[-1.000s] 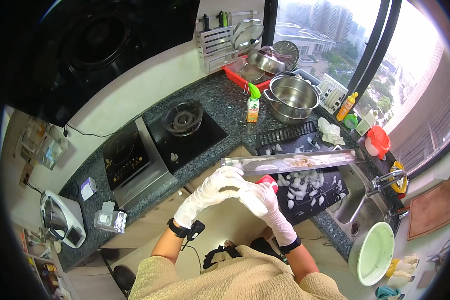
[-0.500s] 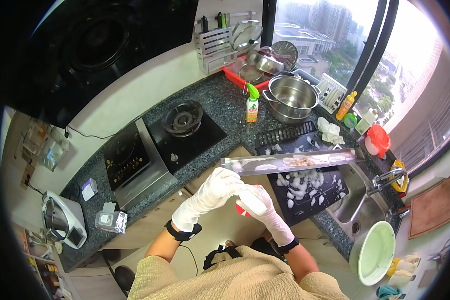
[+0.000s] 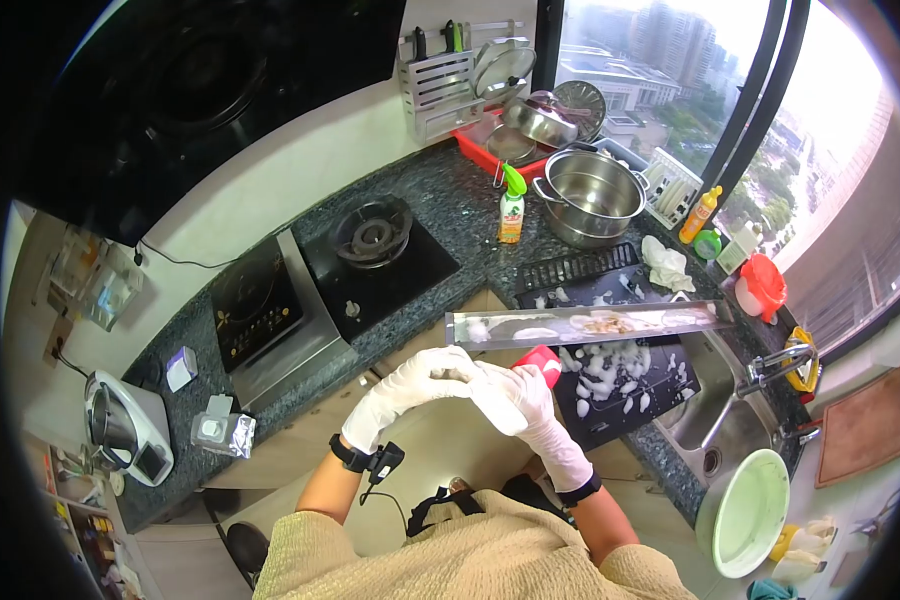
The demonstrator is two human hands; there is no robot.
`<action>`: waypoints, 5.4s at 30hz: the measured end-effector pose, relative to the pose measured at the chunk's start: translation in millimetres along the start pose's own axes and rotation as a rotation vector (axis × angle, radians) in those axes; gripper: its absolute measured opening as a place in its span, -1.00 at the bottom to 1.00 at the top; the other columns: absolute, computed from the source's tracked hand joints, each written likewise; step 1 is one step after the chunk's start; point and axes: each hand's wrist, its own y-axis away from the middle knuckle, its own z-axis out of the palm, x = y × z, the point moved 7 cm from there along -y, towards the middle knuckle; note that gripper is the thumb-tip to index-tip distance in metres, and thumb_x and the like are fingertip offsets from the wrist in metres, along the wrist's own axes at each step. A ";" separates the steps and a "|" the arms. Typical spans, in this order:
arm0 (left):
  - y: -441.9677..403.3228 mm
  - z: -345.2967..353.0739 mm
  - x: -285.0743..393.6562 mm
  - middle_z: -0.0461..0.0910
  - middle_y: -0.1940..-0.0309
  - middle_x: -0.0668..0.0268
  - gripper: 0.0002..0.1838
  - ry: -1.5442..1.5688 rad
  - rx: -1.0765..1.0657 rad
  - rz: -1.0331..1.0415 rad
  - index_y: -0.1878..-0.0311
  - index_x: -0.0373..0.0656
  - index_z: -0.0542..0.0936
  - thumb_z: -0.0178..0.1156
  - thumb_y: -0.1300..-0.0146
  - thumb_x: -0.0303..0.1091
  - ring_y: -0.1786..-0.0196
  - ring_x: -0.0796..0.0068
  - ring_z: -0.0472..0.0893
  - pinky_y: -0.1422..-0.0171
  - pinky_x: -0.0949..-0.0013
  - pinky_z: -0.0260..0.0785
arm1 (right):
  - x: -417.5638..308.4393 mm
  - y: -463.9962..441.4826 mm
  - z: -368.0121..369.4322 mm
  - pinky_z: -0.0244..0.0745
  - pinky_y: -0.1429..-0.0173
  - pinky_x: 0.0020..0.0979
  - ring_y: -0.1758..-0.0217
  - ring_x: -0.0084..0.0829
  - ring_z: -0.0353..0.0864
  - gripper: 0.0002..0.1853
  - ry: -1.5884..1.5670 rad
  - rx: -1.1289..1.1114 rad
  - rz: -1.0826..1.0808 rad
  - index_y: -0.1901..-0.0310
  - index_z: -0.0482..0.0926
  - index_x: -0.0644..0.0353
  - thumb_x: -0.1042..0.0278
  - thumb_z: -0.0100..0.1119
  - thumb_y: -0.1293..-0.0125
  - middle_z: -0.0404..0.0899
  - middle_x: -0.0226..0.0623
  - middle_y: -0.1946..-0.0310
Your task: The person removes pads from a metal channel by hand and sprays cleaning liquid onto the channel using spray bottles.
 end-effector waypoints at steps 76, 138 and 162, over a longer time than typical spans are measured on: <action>177.2 6.4 -42.8 0.58 0.26 0.25 -0.77 -0.307 0.920 0.178 0.17 -0.13 0.63 0.32 -0.09 -0.33 0.12 0.25 0.54 -0.01 0.26 0.38 | -57.3 39.8 141.1 0.48 0.14 -0.53 0.30 -0.64 0.51 -0.62 -1.158 -1.003 0.477 0.11 0.54 0.24 0.59 0.37 0.02 0.56 -0.47 0.35; 200.9 39.7 -25.1 0.61 0.18 0.22 -0.70 -0.300 1.031 0.093 0.10 -0.18 0.64 0.25 -0.17 -0.21 0.07 0.32 0.58 -0.05 0.34 0.40 | -106.7 19.0 110.7 0.42 0.24 -0.56 0.37 -0.67 0.44 -0.55 -1.397 -1.124 0.158 -0.03 0.51 0.36 0.47 0.36 -0.08 0.49 -0.46 0.38; 186.9 18.3 6.9 0.62 0.24 0.21 -0.77 -0.448 0.999 0.113 0.20 -0.15 0.65 0.20 -0.16 -0.22 0.13 0.29 0.60 -0.02 0.31 0.42 | -113.0 -14.4 92.2 0.41 -0.01 -0.45 0.14 -0.48 0.51 -0.57 -1.396 -1.018 0.036 -0.03 0.53 0.36 0.51 0.26 -0.06 0.51 -0.26 0.02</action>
